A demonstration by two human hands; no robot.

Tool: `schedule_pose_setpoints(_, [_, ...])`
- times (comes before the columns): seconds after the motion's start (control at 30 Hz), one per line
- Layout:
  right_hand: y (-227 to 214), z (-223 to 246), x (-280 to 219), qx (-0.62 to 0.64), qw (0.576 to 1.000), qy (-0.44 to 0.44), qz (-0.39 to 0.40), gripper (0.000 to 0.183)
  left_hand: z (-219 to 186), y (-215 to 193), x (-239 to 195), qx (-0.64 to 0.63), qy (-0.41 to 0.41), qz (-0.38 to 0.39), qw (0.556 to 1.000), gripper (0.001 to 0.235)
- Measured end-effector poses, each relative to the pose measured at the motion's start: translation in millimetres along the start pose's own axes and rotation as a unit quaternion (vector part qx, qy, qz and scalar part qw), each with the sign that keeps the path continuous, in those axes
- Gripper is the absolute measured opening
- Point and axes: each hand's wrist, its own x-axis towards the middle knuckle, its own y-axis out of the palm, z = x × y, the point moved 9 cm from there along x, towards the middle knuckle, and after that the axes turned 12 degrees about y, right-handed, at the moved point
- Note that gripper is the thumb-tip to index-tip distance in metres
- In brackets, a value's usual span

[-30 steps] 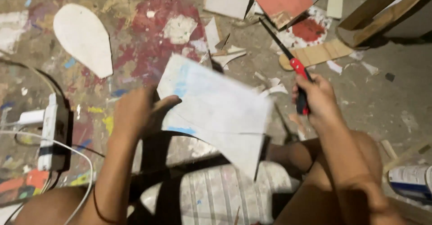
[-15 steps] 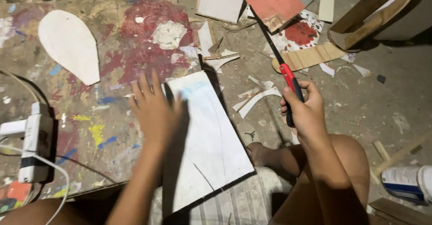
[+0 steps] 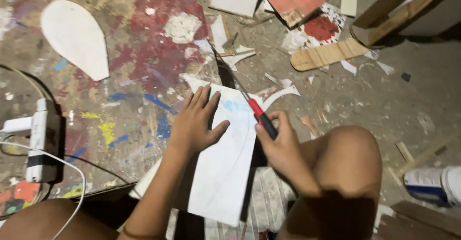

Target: Using a utility knife to cut a specific shape out of a white sheet of material on a workbench.

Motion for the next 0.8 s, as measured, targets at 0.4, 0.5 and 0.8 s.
schedule_pose_setpoints(0.4, [4,-39,-33,0.000,0.996,0.073,-0.048,0.025,11,-12,11,0.011,0.143,-0.015,0.989,0.065])
schedule_pose_setpoints(0.5, [6,-54,-26,-0.003,0.994,0.077,-0.084,0.022,12,-15,16,0.045,0.160,0.003,0.986,0.063])
schedule_pose_setpoints(0.8, [48,-61,-43,0.152,0.975,0.155,-0.038,0.011,-4,11,15,0.063,-0.053,-0.023,0.996,0.059])
